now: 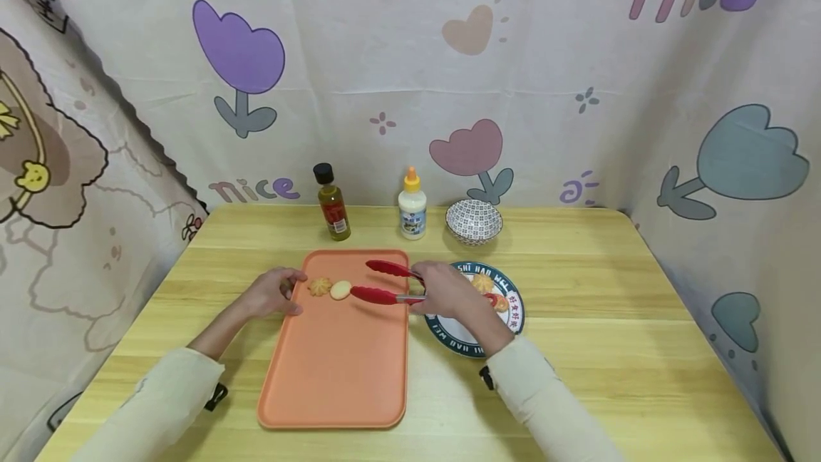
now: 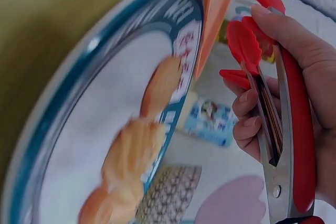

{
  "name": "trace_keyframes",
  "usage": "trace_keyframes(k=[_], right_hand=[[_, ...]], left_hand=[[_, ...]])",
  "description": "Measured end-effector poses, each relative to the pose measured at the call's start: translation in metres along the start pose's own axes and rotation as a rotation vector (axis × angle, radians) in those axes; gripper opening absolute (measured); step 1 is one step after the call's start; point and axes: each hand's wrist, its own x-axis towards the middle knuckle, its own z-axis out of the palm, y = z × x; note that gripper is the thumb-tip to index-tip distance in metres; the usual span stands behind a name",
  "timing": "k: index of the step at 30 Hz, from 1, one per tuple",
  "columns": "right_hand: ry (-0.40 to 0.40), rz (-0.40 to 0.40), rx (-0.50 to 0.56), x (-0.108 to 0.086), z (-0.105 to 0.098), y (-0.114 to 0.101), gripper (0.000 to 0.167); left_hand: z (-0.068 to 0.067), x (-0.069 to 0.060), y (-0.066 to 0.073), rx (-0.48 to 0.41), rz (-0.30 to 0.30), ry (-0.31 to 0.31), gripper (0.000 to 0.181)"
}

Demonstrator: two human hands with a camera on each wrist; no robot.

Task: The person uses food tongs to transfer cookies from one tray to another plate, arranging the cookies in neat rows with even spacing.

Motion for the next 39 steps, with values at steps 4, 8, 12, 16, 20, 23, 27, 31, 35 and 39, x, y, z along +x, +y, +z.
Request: trace_keyframes(k=[4, 8, 12, 16, 20, 23, 27, 31, 35, 39], right_hand=[[-0.015, -0.008, -0.017, 0.012, 0.008, -0.011, 0.059], [-0.030, 0.000, -0.037, 0.019, 0.015, -0.017, 0.060], [-0.042, -0.001, -0.044, 0.023, 0.021, -0.020, 0.056], [-0.061, 0.007, -0.043, 0.024, 0.025, -0.022, 0.053], [-0.064, 0.011, -0.053, 0.025, 0.025, -0.025, 0.052], [-0.063, 0.011, -0.057, 0.025, 0.024, -0.026, 0.051], [-0.057, 0.010, -0.056, 0.025, 0.023, -0.026, 0.053], [-0.040, 0.004, -0.041, 0.024, 0.023, -0.024, 0.054], [-0.026, -0.005, -0.047, 0.024, 0.022, -0.022, 0.053], [-0.041, 0.003, -0.062, 0.027, 0.022, -0.024, 0.056]], left_hand=[[0.000, 0.001, 0.000, 0.001, 0.002, -0.001, 0.059], [0.001, 0.002, 0.000, 0.008, 0.007, 0.006, 0.058], [0.002, 0.002, 0.002, 0.000, 0.007, 0.004, 0.058], [0.003, 0.001, 0.004, -0.011, 0.001, -0.003, 0.058], [0.003, 0.000, 0.005, -0.015, -0.002, -0.002, 0.059], [0.002, -0.001, 0.005, -0.012, 0.007, 0.000, 0.059], [0.001, -0.001, 0.004, -0.010, 0.009, 0.006, 0.058], [0.001, -0.001, 0.003, -0.006, 0.015, 0.006, 0.058], [0.000, -0.001, 0.003, -0.002, 0.011, 0.008, 0.058], [0.000, -0.001, 0.003, -0.008, 0.001, 0.012, 0.058]])
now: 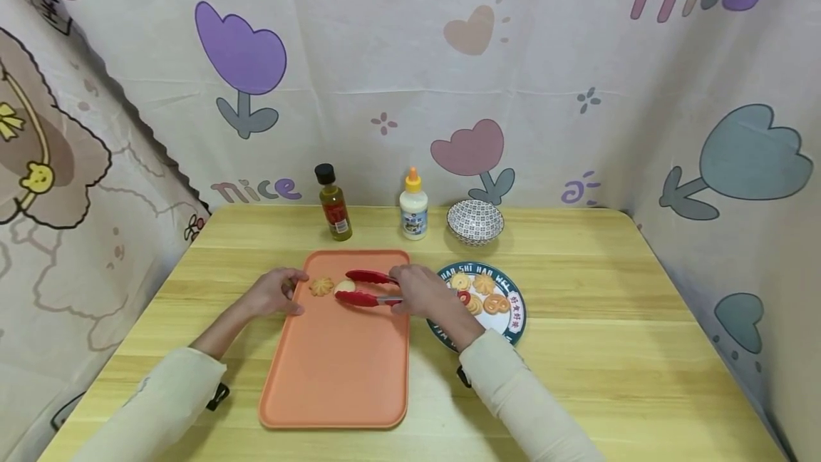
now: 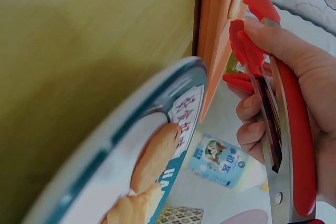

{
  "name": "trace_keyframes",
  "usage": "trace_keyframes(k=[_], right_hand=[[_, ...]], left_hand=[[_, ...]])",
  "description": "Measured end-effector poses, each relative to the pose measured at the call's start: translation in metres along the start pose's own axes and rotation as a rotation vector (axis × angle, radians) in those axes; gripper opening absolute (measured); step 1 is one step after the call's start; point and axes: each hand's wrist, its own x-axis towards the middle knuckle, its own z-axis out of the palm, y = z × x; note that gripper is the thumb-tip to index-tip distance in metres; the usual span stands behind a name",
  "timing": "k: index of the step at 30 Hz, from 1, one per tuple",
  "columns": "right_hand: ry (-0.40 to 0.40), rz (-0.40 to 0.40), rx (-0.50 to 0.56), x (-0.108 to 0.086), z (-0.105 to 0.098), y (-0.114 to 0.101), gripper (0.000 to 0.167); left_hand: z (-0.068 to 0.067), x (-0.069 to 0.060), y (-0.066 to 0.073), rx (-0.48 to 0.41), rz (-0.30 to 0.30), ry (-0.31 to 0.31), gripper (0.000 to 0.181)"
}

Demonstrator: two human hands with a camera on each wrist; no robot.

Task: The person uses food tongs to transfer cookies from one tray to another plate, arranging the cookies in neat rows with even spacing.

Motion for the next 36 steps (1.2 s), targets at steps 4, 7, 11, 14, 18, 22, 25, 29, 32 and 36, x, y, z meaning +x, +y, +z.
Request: trace_keyframes(k=[4, 7, 11, 14, 18, 22, 25, 29, 32, 36], right_hand=[[-0.011, -0.007, -0.010, 0.003, 0.001, -0.004, 0.056], [-0.009, -0.016, -0.034, 0.004, 0.001, -0.006, 0.054], [-0.008, -0.013, -0.058, 0.004, 0.000, -0.007, 0.053], [0.001, -0.016, -0.057, 0.003, -0.001, -0.005, 0.052], [0.029, -0.036, -0.048, -0.001, -0.003, -0.003, 0.050], [0.048, -0.052, -0.043, -0.007, -0.009, 0.000, 0.046], [0.053, -0.042, -0.034, -0.013, -0.014, 0.002, 0.044], [0.069, -0.033, -0.039, -0.023, -0.020, 0.008, 0.046], [0.078, -0.022, -0.060, -0.033, -0.024, 0.013, 0.049], [0.077, 0.008, -0.082, -0.048, -0.027, 0.022, 0.052]], left_hand=[[0.002, 0.001, 0.000, -0.010, -0.012, -0.003, 0.058], [0.003, 0.001, 0.000, -0.014, -0.022, -0.002, 0.058], [0.002, 0.002, 0.001, -0.025, -0.022, -0.005, 0.058], [0.001, 0.002, 0.002, -0.032, -0.022, -0.006, 0.058], [0.001, 0.002, 0.003, -0.021, -0.006, -0.007, 0.056], [0.001, 0.001, 0.003, -0.022, 0.007, -0.009, 0.056], [0.000, 0.000, 0.003, -0.027, 0.003, -0.006, 0.057], [0.000, 0.000, 0.002, -0.020, -0.001, -0.007, 0.058], [-0.001, -0.001, 0.000, -0.019, -0.002, -0.006, 0.058], [0.000, -0.001, -0.002, -0.015, 0.005, -0.004, 0.058]])
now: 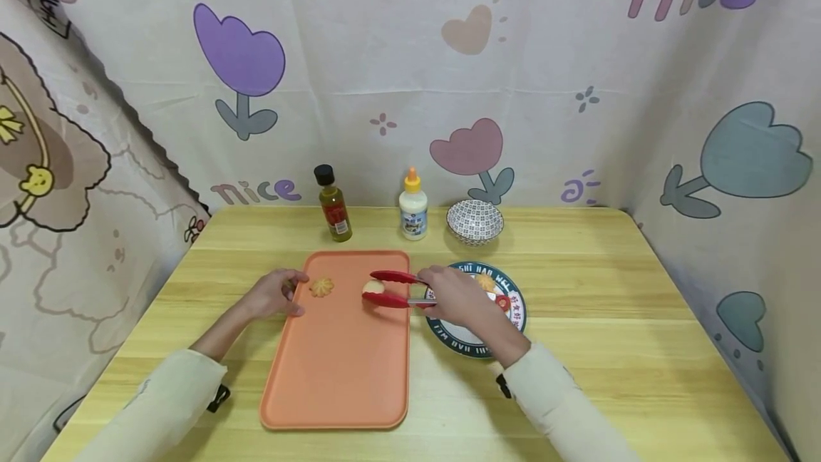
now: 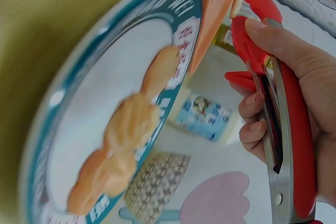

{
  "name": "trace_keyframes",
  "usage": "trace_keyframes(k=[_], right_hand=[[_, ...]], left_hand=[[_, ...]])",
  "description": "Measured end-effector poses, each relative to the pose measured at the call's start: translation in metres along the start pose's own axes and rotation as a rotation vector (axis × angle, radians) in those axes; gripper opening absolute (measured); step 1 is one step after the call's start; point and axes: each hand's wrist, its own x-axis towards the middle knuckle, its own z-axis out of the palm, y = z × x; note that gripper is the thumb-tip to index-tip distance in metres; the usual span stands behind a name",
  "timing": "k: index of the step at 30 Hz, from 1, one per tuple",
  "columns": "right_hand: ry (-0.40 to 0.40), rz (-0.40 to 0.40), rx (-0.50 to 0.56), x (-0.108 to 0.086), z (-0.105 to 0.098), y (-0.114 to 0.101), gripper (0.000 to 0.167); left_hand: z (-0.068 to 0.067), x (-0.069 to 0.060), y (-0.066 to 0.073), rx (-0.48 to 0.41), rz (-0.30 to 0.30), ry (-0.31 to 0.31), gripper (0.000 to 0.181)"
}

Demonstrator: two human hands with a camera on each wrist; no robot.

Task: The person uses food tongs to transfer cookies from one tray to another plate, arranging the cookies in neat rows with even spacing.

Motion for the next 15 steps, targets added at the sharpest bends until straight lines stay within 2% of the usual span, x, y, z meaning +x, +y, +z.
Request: trace_keyframes(k=[10, 15], right_hand=[[0.019, 0.036, -0.023, -0.045, -0.011, 0.028, 0.059], [0.009, 0.088, -0.006, -0.064, -0.017, 0.040, 0.061]], left_hand=[[0.001, 0.002, -0.001, 0.033, -0.008, 0.001, 0.058], [0.001, 0.002, 0.000, 0.027, -0.018, 0.005, 0.058]])
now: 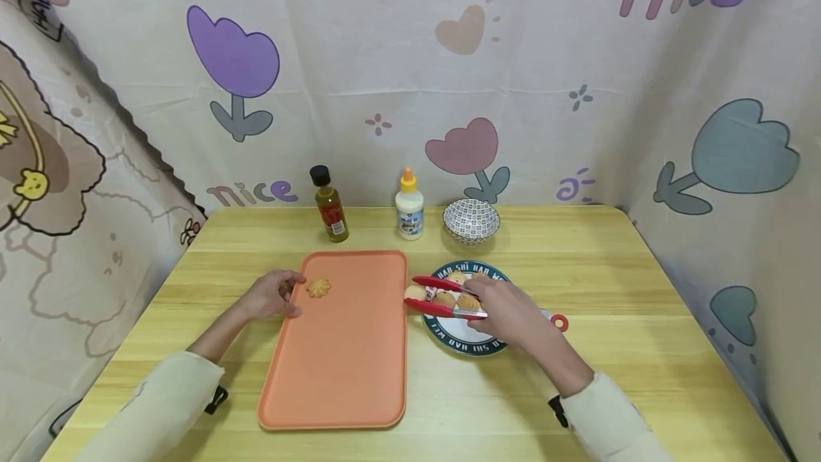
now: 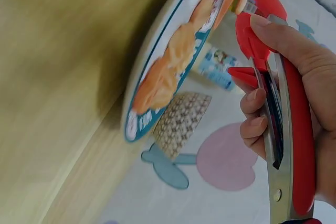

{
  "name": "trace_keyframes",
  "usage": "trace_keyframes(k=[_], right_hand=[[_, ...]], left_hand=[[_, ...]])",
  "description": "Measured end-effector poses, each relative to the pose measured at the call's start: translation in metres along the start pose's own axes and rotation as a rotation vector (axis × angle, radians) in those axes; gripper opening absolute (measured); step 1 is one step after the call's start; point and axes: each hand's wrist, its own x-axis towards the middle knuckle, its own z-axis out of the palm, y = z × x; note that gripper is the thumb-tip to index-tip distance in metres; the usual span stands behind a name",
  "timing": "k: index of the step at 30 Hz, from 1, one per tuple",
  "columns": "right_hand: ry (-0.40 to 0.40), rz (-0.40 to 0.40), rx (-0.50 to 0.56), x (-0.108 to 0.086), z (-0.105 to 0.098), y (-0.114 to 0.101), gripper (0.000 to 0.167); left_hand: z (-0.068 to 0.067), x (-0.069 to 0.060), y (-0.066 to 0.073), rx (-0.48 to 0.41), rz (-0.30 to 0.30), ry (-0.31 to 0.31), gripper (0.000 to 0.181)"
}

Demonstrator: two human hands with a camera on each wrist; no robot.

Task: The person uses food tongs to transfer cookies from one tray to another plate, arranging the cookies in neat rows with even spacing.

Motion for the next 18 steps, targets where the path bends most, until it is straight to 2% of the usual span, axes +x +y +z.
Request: trace_keyframes(k=[11, 18], right_hand=[[0.018, 0.070, 0.037, -0.039, -0.004, 0.026, 0.063], [-0.014, 0.102, 0.068, -0.056, -0.005, 0.034, 0.063]], left_hand=[[0.001, 0.000, 0.000, 0.006, -0.003, 0.003, 0.058], [-0.001, -0.001, 0.002, 0.009, 0.001, -0.002, 0.059]])
